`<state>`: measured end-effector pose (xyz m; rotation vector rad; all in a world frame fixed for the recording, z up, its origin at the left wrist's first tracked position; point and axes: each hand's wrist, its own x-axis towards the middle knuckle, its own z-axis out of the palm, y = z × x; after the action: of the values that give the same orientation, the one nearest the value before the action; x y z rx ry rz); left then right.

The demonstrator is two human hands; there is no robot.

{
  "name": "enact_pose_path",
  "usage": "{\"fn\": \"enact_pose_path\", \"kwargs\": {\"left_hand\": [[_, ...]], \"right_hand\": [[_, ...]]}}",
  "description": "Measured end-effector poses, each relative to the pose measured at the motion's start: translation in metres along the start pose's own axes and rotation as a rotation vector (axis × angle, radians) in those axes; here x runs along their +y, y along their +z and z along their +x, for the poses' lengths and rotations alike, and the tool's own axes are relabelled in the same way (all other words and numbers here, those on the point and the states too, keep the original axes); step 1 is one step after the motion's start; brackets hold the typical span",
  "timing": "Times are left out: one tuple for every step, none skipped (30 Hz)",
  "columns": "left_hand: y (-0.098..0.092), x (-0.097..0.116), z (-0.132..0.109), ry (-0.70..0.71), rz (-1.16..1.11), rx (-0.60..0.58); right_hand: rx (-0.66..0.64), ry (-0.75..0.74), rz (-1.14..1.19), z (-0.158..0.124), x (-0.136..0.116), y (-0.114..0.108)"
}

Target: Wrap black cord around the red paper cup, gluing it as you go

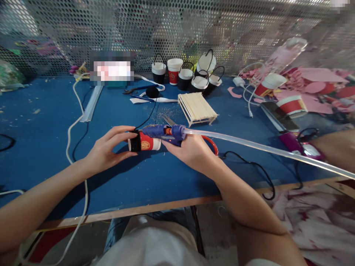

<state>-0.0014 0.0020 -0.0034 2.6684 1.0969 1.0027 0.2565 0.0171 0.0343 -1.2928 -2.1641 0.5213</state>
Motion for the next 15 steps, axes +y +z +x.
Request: {"fn": "enact_pose_path", "kwargs": {"left_hand": [[0.0000, -0.0003, 0.0004, -0.006, -0.004, 0.007], [-0.0001, -0.0006, 0.0007, -0.015, -0.011, 0.015], [-0.0002, -0.0010, 0.0009, -0.027, -0.018, 0.021], [-0.0005, -0.0013, 0.0008, -0.036, -0.025, 0.024], [-0.0008, -0.0016, 0.0006, -0.045, -0.030, 0.022], [-0.0012, -0.0020, 0.0003, -0.049, -0.033, 0.021], [-0.0016, -0.0022, -0.0001, -0.046, -0.032, 0.016], [-0.0020, -0.0025, -0.0005, -0.043, -0.031, 0.013], [-0.0023, -0.0027, -0.0008, -0.042, -0.025, 0.021], [-0.0025, -0.0028, -0.0009, -0.035, -0.020, 0.017], [-0.0026, -0.0028, -0.0009, -0.026, -0.012, 0.016], [-0.0026, -0.0027, -0.0008, -0.015, -0.001, 0.014], [-0.0026, -0.0025, -0.0007, -0.004, 0.011, 0.011], [-0.0026, -0.0022, -0.0005, 0.006, 0.020, 0.007], [-0.0025, -0.0017, -0.0004, 0.015, 0.027, 0.001]], "right_hand": [[-0.006, 0.009, 0.005, -0.0003, -0.0008, -0.0016], [-0.010, 0.020, 0.014, -0.0005, -0.0014, -0.0032], [-0.011, 0.036, 0.027, -0.0005, -0.0018, -0.0046], [-0.009, 0.058, 0.045, -0.0003, -0.0019, -0.0058], [-0.007, 0.082, 0.074, 0.0000, -0.0017, -0.0066], [0.004, 0.105, 0.110, 0.0005, -0.0013, -0.0071], [0.014, 0.119, 0.143, 0.0011, -0.0008, -0.0073], [0.018, 0.120, 0.165, 0.0017, -0.0001, -0.0072], [0.017, 0.113, 0.171, 0.0024, 0.0006, -0.0068], [0.013, 0.104, 0.165, 0.0030, 0.0012, -0.0061], [0.007, 0.096, 0.151, 0.0036, 0.0018, -0.0053], [-0.001, 0.089, 0.136, 0.0041, 0.0020, -0.0044], [-0.005, 0.084, 0.131, 0.0045, 0.0021, -0.0036], [-0.005, 0.078, 0.139, 0.0048, 0.0018, -0.0028], [-0.004, 0.074, 0.155, 0.0050, 0.0013, -0.0022]]}}
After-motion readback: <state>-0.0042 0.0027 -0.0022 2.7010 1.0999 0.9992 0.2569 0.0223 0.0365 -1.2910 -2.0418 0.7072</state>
